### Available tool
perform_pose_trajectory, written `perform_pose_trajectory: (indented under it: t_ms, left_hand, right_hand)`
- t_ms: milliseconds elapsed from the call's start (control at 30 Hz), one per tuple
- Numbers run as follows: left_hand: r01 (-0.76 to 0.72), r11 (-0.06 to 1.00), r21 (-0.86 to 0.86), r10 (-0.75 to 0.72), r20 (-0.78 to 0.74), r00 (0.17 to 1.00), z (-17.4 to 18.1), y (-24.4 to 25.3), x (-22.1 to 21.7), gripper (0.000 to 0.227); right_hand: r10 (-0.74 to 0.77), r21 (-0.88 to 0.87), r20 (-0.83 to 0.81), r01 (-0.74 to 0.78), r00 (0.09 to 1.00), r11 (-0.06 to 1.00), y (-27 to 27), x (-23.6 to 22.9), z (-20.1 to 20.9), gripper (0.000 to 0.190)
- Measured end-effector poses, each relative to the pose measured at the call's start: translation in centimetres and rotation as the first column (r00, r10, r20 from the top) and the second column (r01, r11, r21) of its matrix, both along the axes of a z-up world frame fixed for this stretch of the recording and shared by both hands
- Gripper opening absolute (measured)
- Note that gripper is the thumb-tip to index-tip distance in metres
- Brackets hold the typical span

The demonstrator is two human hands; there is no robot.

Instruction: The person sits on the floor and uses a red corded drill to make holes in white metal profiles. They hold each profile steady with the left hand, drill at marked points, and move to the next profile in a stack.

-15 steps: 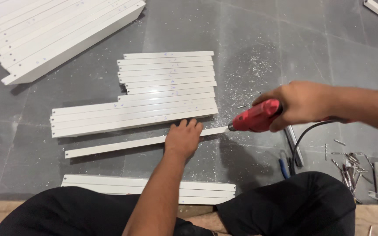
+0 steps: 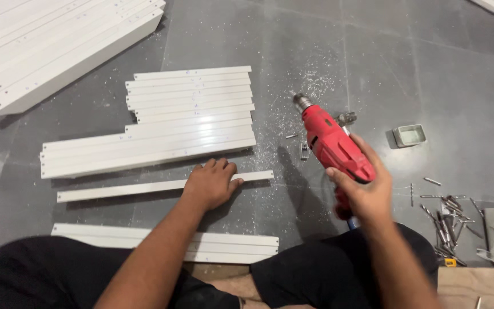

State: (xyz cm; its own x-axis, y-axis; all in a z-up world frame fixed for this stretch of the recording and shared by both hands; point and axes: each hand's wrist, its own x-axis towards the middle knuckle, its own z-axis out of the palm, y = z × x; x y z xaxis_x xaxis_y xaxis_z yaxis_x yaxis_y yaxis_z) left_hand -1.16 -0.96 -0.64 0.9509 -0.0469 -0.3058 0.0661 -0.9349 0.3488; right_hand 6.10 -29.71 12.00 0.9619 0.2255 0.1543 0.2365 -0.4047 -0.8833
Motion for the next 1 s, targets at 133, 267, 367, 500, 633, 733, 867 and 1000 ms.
perform_pose_trajectory:
  t_ms: [133, 267, 367, 500, 633, 733, 867, 1000]
  left_hand:
    - [0.106, 0.994, -0.012, -0.106, -0.072, 0.992, -0.3, -1.8, -2.6, 0.047]
    - [0.080, 0.992, -0.101, -0.105, -0.273, 0.956, -0.2, -3.3, -4.8, 0.039]
    - [0.053, 0.989, -0.138, -0.098, -0.342, 0.935, 0.3, -4.3, -5.3, 0.036]
    - [-0.028, 0.988, -0.154, -0.029, -0.354, 0.935, 1.6, -4.1, -5.0, 0.034]
    - [-0.154, 0.979, -0.134, 0.133, -0.155, 0.979, 2.6, -3.5, -4.0, 0.029]
    - [-0.237, 0.969, 0.064, 0.220, 0.206, 0.953, 2.9, -2.3, -2.2, 0.027]
    - [-0.346, 0.905, 0.249, 0.276, 0.276, 0.921, 2.7, -0.8, 0.4, 0.042]
    - [-0.327, 0.872, 0.364, 0.268, 0.204, 0.941, 2.2, 0.1, 1.3, 0.052]
  right_hand:
    - [-0.080, 0.434, -0.223, 0.172, 0.972, 0.884, -1.1, -0.9, -4.0, 0.069]
    - [-0.050, 0.445, -0.366, 0.221, 0.929, 0.868, -2.9, 0.5, -4.4, 0.065]
    - [-0.022, 0.490, -0.363, 0.211, 0.932, 0.846, -2.3, 1.1, -4.5, 0.062]
    - [0.023, 0.492, -0.408, 0.198, 0.913, 0.848, -0.8, 1.4, -5.0, 0.066]
    - [0.046, 0.460, -0.423, 0.171, 0.905, 0.871, -0.3, 1.5, -5.4, 0.068]
    - [0.066, 0.466, -0.425, 0.156, 0.903, 0.871, -0.2, 1.7, -5.6, 0.068]
    - [0.056, 0.471, -0.436, 0.175, 0.898, 0.864, -0.1, 1.8, -5.6, 0.067]
    - [0.027, 0.452, -0.440, 0.195, 0.898, 0.870, -0.2, 1.5, -5.3, 0.063]
